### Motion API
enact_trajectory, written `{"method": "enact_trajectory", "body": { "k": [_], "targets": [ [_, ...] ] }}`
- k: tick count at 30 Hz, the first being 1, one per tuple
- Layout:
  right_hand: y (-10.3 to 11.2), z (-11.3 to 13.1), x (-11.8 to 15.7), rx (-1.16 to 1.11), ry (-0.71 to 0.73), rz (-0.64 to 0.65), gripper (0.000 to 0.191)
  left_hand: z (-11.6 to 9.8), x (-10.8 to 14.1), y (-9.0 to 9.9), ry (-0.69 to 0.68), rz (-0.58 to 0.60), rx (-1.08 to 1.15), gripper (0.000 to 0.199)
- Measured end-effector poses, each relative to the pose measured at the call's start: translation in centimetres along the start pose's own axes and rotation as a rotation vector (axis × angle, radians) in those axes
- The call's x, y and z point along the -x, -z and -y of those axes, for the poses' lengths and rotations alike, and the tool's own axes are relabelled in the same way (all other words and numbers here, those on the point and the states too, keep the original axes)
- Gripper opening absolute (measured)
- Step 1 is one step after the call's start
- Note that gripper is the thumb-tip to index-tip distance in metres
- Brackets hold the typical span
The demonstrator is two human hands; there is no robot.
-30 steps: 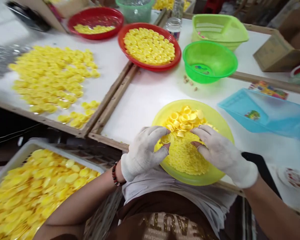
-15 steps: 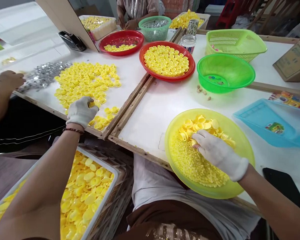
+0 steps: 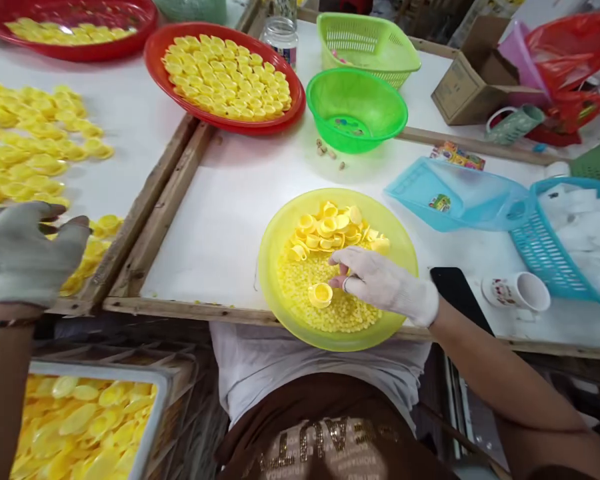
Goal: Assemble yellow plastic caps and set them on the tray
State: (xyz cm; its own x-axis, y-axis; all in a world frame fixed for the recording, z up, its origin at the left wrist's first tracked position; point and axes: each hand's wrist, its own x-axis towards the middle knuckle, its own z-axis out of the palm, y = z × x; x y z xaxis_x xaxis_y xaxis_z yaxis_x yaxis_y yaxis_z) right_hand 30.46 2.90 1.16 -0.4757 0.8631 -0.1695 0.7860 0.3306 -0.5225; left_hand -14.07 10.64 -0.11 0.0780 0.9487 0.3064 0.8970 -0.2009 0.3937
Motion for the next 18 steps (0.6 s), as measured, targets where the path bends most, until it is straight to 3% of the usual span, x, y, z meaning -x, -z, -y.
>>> {"method": "enact_trajectory", "body": {
  "k": [2,3,7,10,13,18],
  "targets": [
    [0.2,-0.3,0.8,0.166,-0.055,0.018,0.023,-3.0,1.9,-1.3,0.05,-0.104,-0.056,0.036],
    [0.3,-0.1,1.1,0.257,-0.093,0.064,0.026,-5.1,2.9,-2.0,0.023,-0.084,-0.036,0.033],
    [0.1,1.1,1.4,0.447,-0.165,0.242,0.037,-14.6,5.9,-5.1,-0.353,0.142,0.198,0.034],
    [-0.9,1.2,1.1,0.387,-0.105,0.242,0.028,-19.7,6.4,-7.1,-0.567,0.266,0.115,0.035],
    [-1.4,0.1,1.1,0.268,-0.054,0.194,0.019,-22.0,6.3,-8.3,-0.588,0.337,0.048,0.02],
    [-0.1,-0.5,1.9,0.013,0.06,0.013,0.017,-22.4,6.5,-9.3,-0.508,0.364,0.091,0.02]
  ]
}}
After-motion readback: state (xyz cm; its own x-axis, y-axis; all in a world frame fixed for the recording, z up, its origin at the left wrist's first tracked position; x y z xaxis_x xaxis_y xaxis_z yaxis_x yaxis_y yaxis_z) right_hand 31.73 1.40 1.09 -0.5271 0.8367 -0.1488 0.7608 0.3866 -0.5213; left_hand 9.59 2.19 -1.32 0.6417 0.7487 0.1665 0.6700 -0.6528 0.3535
